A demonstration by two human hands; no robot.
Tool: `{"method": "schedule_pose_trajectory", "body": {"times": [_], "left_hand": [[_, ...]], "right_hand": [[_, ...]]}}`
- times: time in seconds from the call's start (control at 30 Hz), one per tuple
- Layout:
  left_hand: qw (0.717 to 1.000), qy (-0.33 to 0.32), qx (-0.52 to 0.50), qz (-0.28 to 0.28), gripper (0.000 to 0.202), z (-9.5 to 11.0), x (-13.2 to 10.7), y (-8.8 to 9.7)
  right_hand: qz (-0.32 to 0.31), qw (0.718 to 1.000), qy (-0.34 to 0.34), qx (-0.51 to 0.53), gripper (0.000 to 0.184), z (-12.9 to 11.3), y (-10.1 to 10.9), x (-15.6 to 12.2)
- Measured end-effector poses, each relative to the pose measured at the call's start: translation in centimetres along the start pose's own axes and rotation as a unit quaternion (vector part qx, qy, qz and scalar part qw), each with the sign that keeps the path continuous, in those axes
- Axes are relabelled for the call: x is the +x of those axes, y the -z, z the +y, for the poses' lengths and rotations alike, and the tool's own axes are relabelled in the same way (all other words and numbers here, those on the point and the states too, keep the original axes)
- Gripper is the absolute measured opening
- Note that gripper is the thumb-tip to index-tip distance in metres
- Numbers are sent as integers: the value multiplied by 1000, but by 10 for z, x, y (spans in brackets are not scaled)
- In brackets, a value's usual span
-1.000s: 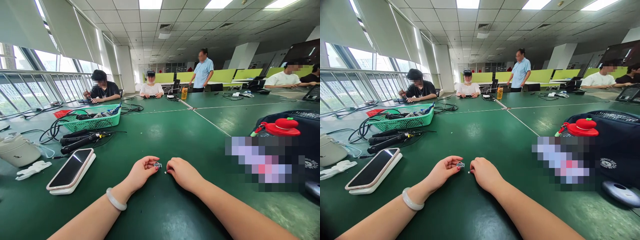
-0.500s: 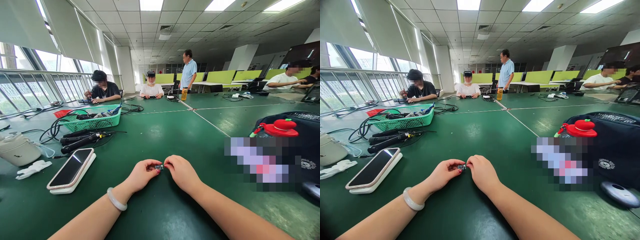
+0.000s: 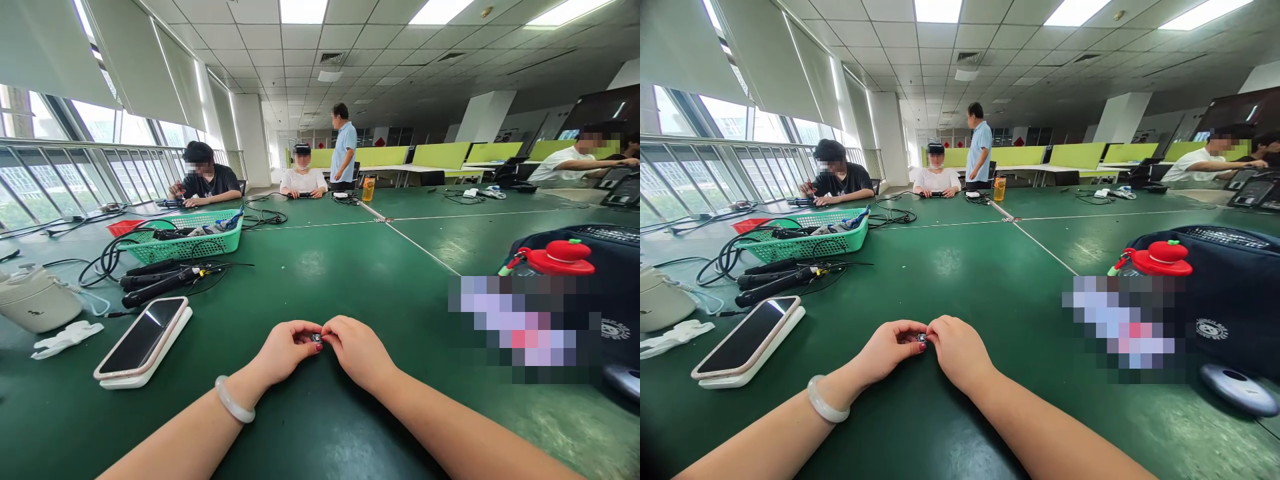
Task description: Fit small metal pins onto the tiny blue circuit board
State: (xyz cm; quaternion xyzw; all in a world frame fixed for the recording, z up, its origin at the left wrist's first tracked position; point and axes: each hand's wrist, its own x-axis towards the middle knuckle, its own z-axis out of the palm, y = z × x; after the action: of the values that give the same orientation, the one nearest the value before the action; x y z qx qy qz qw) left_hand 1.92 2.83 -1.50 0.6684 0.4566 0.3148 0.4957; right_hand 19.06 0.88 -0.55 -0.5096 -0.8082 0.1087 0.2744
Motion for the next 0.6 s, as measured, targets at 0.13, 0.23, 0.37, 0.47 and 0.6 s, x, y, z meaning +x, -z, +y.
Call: {"method": "schedule_pose_trajectory", "body": {"times": [0.13, 0.23, 0.37, 0.47, 0.6], "left_hand": [[1000, -2, 6, -2, 33, 2, 0, 0], [1000, -2, -1, 0, 33, 5, -1, 0], [1000, -4, -11, -8, 33, 7, -2, 0], [999, -17, -18, -20, 35, 7, -2, 1], [999, -32, -20, -12, 36, 6, -2, 3]], "right_hand": [[5, 1000, 4, 0, 18, 0, 0, -1], [7, 1000, 5, 0, 17, 0, 1, -2], [10, 1000, 8, 5, 16, 1, 1, -3], [19, 1000, 14, 11, 15, 1, 0, -3], [33, 999, 3, 29, 14, 2, 2, -4]]}}
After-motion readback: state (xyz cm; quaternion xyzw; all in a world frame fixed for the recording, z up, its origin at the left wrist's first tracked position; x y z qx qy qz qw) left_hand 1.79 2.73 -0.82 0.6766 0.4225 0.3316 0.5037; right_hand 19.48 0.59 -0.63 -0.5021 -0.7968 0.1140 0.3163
